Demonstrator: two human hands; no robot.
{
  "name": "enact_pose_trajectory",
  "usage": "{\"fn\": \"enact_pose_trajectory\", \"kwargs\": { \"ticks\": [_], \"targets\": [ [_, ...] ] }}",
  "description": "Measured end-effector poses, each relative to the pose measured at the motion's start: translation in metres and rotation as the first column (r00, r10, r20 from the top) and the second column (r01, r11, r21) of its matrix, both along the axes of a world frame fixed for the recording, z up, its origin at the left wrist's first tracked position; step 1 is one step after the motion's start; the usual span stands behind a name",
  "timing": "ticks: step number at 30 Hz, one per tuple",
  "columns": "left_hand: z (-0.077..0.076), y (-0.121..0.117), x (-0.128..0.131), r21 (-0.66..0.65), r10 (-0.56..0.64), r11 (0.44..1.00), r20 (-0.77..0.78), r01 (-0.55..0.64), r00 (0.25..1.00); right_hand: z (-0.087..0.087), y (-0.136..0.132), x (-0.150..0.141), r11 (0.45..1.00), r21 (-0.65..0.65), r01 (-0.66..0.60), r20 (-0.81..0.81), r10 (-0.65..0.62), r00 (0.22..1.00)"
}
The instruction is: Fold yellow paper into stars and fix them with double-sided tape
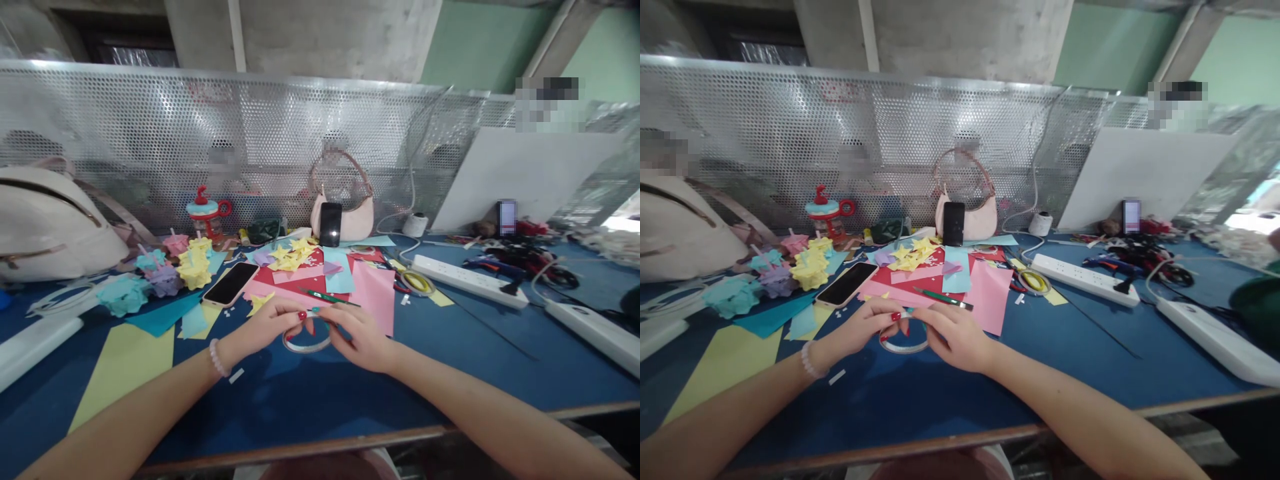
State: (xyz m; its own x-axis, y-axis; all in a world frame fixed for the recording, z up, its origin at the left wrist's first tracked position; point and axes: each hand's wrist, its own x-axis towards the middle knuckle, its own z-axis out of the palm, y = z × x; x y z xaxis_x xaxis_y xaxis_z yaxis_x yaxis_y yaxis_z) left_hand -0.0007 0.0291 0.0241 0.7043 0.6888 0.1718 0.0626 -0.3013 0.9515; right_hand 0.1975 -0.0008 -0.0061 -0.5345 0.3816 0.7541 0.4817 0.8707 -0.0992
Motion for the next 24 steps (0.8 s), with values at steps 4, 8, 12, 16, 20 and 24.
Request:
{"fn": "enact_pose_trajectory", "kwargs": {
  "ticks": [4,8,12,16,20,24],
  "targets": [
    [-0.003,0.002,0.0,-0.021,0.005,1.0,0.0,-0.005,1.0,0.002,-0.001,-0.001,0.999,0.05,-0.004,-0.014,0.005,1.0],
    [-0.007,0.005,0.0,-0.04,0.028,0.999,-0.009,-0.028,1.0,0.004,-0.003,-0.001,0.998,0.058,-0.026,0.005,0.026,1.0],
    [-0.008,0.009,-0.001,-0.019,0.003,1.0,-0.04,-0.004,0.999,0.004,-0.004,-0.002,0.994,0.079,-0.073,0.079,0.067,0.995],
    [-0.01,0.013,-0.002,0.029,-0.009,1.0,-0.1,0.012,0.995,0.004,-0.005,-0.003,0.993,0.072,-0.096,0.115,0.087,0.99],
    [-0.014,0.017,-0.004,0.127,-0.025,0.99,-0.222,0.055,0.975,0.002,-0.004,-0.002,0.997,0.012,-0.074,0.104,0.072,0.992],
    [-0.015,0.019,-0.004,0.256,-0.011,0.962,-0.321,0.098,0.947,0.001,-0.003,-0.001,0.997,0.005,-0.078,0.108,0.077,0.991]
  ]
}}
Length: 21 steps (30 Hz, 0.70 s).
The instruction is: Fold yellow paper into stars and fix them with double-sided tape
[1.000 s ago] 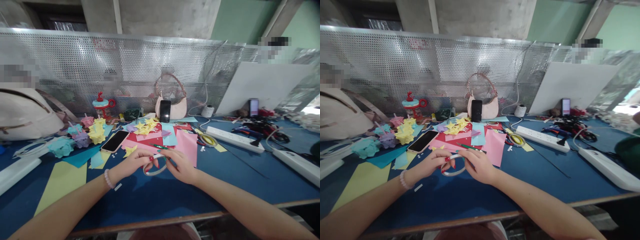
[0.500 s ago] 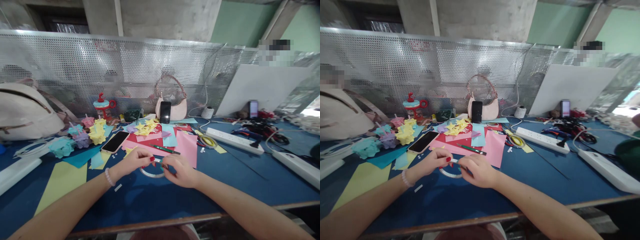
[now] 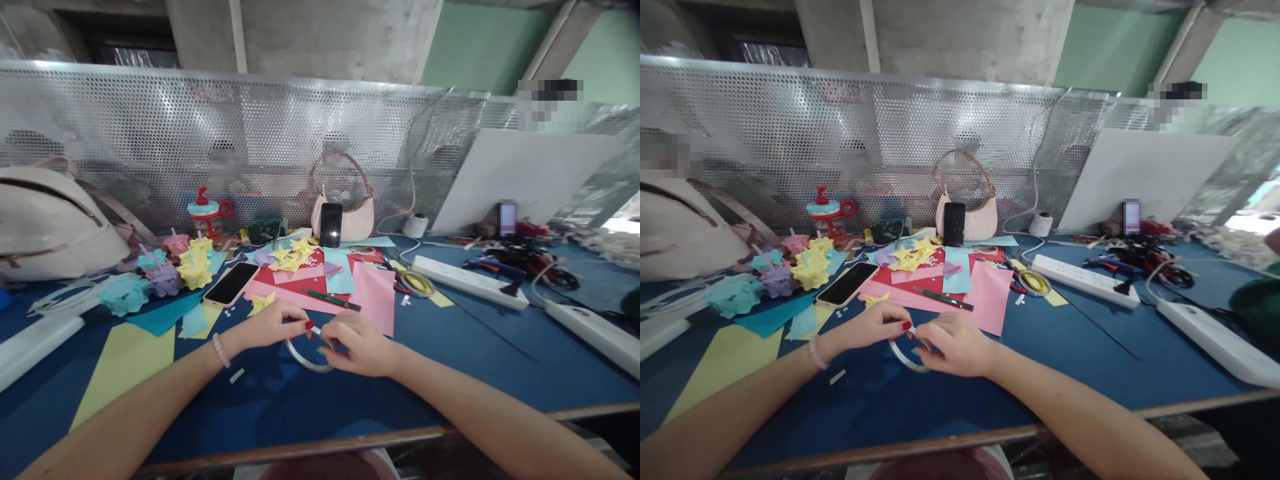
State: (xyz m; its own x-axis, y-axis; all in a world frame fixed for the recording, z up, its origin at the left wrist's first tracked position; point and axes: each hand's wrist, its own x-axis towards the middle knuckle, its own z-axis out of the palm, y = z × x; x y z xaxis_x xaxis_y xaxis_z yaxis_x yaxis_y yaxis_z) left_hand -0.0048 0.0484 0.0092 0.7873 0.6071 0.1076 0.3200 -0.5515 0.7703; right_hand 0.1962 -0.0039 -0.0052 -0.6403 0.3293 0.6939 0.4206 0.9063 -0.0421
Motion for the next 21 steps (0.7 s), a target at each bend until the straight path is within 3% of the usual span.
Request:
{"fn": "enact_pose_trajectory", "kwargs": {
  "ticks": [13,17,21],
  "targets": [
    [0.0024,-0.0012,-0.004,0.22,-0.004,0.976,-0.008,0.006,1.0,0.0039,-0.0029,-0.0033,0.999,-0.017,0.039,0.011,-0.039,0.999],
    [0.0029,-0.0025,-0.0064,0.271,-0.044,0.962,-0.009,0.044,0.999,0.001,-0.0035,-0.0046,0.991,-0.061,0.118,0.012,-0.117,0.993],
    [-0.0006,-0.0017,-0.0084,0.277,-0.051,0.959,-0.045,0.062,0.998,-0.0036,-0.0019,-0.0038,0.989,-0.121,0.084,-0.006,-0.085,0.996]
  ]
}}
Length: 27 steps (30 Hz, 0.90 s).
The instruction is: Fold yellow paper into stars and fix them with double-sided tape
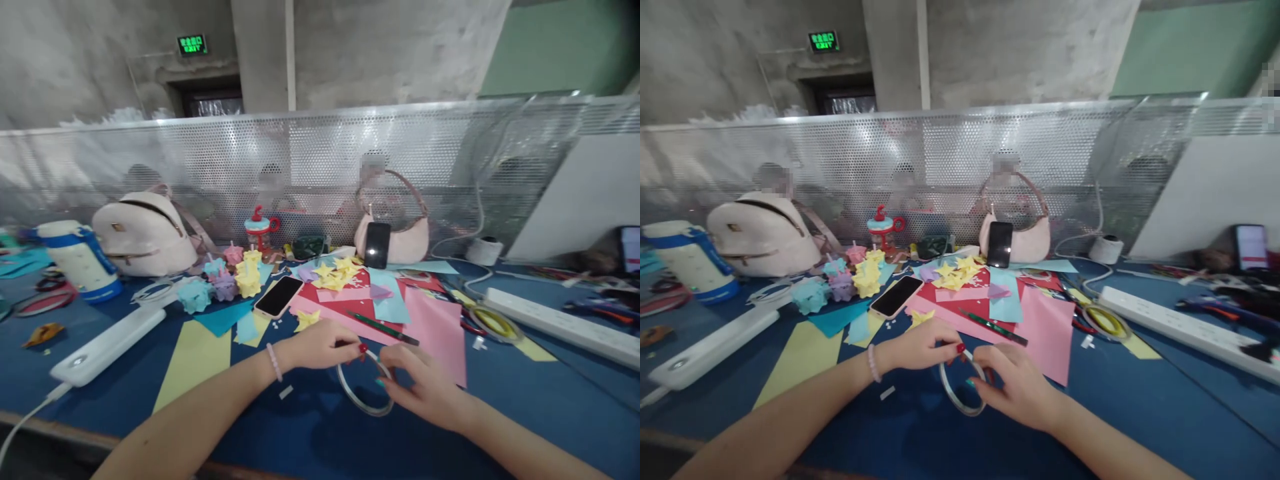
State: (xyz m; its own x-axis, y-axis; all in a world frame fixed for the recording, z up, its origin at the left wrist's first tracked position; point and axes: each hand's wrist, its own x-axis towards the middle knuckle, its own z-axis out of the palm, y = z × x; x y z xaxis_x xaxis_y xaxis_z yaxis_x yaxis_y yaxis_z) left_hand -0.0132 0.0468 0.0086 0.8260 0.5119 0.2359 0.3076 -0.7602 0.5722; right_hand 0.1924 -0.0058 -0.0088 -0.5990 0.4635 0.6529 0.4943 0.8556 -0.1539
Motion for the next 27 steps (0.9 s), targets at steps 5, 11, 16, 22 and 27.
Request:
{"fn": "enact_pose_trajectory", "kwargs": {
  "ticks": [5,11,16,22,27],
  "targets": [
    [-0.0022,0.0015,-0.0014,0.046,-0.053,0.997,-0.044,0.055,0.998,-0.0008,0.0003,0.0002,0.995,-0.058,-0.076,0.057,0.079,0.995],
    [-0.0026,0.0031,-0.0014,0.119,-0.047,0.992,-0.015,0.048,0.999,0.0018,0.0002,-0.0015,0.994,-0.028,-0.102,0.025,0.103,0.994],
    [-0.0043,0.0018,-0.0002,0.153,-0.023,0.988,-0.045,0.029,0.999,0.0032,-0.0013,-0.0021,0.995,-0.023,-0.096,0.012,0.096,0.995],
    [-0.0057,0.0003,0.0022,0.152,-0.008,0.988,-0.039,0.014,0.999,0.0041,-0.0043,-0.0019,0.995,-0.023,-0.097,0.057,0.098,0.994],
    [-0.0054,-0.0007,0.0026,0.168,0.01,0.986,-0.04,-0.003,0.999,0.0021,-0.0037,-0.0002,0.995,-0.037,-0.094,0.079,0.097,0.992]
  ]
}}
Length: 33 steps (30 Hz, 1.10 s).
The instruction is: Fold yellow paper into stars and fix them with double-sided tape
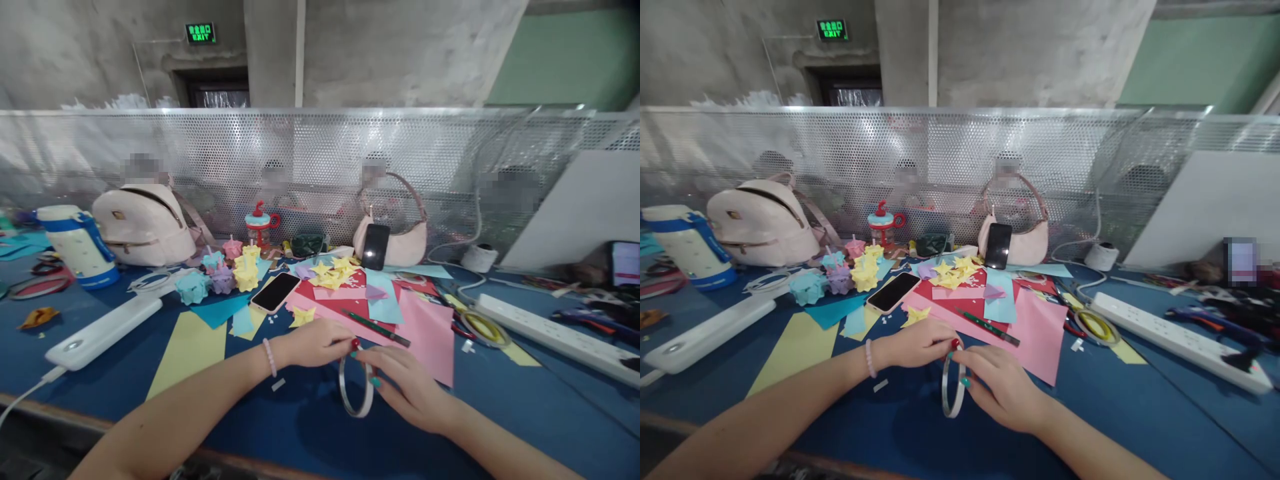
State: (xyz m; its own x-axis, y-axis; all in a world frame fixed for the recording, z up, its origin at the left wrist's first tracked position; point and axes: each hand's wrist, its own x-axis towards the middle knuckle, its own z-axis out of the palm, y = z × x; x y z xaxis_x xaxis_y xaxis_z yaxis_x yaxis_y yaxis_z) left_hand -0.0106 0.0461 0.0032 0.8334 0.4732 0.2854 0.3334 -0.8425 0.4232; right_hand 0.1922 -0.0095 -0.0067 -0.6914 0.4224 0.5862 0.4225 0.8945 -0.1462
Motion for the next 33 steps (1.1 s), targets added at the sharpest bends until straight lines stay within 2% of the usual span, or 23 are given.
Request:
{"fn": "enact_pose_trajectory", "kwargs": {
  "ticks": [6,11,13,26,33],
  "targets": [
    [0.001,-0.002,0.0,0.032,0.014,0.999,-0.016,-0.014,1.0,0.001,0.0,-0.001,0.998,-0.062,0.001,-0.007,-0.001,1.0],
    [0.007,-0.006,0.001,0.189,0.099,0.979,-0.082,-0.082,0.992,0.0,0.001,-0.003,0.996,-0.086,0.011,0.005,-0.01,1.0],
    [0.008,-0.007,0.001,0.212,0.108,0.974,-0.106,-0.084,0.989,0.0,0.002,-0.004,0.994,-0.106,0.013,0.017,-0.011,1.0],
    [0.011,-0.013,0.002,0.056,0.117,0.992,0.011,-0.117,0.993,-0.003,0.004,0.0,0.99,-0.057,0.125,-0.048,-0.128,0.991],
    [0.009,-0.009,-0.002,0.112,0.03,0.993,-0.006,-0.029,1.0,-0.005,0.008,0.0,0.983,-0.052,0.177,-0.062,-0.18,0.982]
  ]
}}
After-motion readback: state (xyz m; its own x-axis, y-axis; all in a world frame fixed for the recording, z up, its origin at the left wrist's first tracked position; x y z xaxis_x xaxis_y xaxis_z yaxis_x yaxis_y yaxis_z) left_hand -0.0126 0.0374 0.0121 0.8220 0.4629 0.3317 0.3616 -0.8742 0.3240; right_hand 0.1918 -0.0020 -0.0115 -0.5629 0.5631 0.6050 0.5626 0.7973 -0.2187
